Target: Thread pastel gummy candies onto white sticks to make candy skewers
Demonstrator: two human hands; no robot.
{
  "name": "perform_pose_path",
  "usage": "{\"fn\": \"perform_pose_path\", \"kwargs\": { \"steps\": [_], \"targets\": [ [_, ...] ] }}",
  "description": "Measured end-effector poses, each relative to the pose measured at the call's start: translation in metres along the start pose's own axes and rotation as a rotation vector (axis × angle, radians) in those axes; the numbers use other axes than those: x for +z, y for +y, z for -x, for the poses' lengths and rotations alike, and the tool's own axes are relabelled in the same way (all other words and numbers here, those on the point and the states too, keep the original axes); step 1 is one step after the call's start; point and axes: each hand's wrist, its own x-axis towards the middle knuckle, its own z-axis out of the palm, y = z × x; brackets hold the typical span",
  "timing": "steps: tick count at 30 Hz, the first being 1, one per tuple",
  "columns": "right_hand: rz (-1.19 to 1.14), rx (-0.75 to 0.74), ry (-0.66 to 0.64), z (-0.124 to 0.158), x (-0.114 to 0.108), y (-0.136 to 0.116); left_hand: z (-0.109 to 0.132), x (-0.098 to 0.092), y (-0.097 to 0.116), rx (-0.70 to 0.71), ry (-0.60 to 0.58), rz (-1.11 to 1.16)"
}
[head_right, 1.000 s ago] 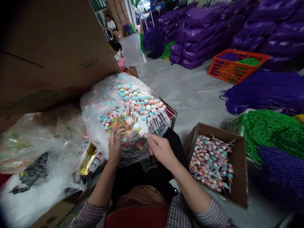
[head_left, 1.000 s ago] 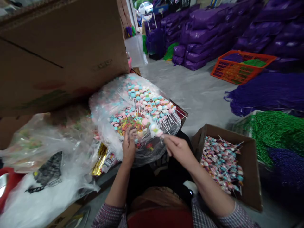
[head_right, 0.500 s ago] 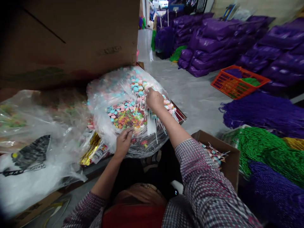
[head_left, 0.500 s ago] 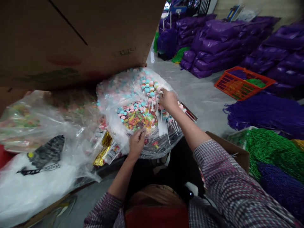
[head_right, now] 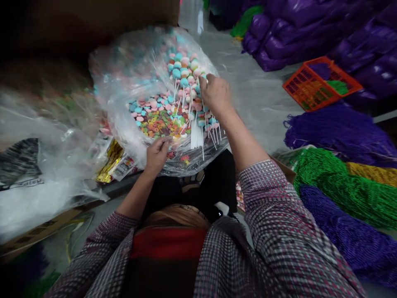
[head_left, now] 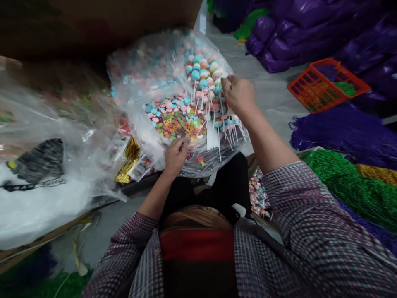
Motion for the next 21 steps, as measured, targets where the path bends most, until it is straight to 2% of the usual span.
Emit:
{"fn": "perform_pose_path", "kwargs": {
  "steps": [2, 4, 5, 7, 9, 11, 13, 16, 19, 21],
  "targets": [
    [-0.034, -0.017, 0.062, 0.018, -0.007, 0.009, 0.0, 0.0, 0.0, 0.015, -0.004, -0.024],
    [-0.106, -0.089, 0.135, 0.047, -0.007, 0.021, 0.001, 0.0, 0.0, 0.03, -0.008, -0.043],
    [-0.131, -0.109, 0.098, 0.066, -0.005, 0.027, 0.001, 0.0, 0.0, 0.037, -0.009, -0.05],
    [-0.12, -0.124, -0.069, 0.109, 0.005, 0.038, 0.001, 0.0, -0.001, 0.044, -0.007, -0.061],
    [-0.005, -0.064, -0.228, 0.148, 0.019, 0.045, 0.0, 0.001, -0.001, 0.045, -0.001, -0.069],
    [0.1, 0.023, -0.33, 0.174, 0.035, 0.049, 0.0, 0.001, -0.001, 0.04, -0.002, -0.071],
    [0.12, 0.083, -0.358, 0.183, 0.05, 0.051, 0.0, 0.001, -0.001, 0.034, -0.012, -0.077],
    [-0.002, 0.146, -0.335, 0.178, 0.068, 0.053, 0.001, 0.0, -0.002, 0.031, -0.029, -0.089],
    [-0.334, 0.241, -0.354, 0.178, 0.072, 0.055, 0.0, -0.001, -0.004, 0.034, -0.037, -0.101],
    [-0.626, 0.352, -0.412, 0.193, 0.067, 0.057, 0.0, -0.001, -0.005, 0.05, -0.036, -0.111]
  ]
}}
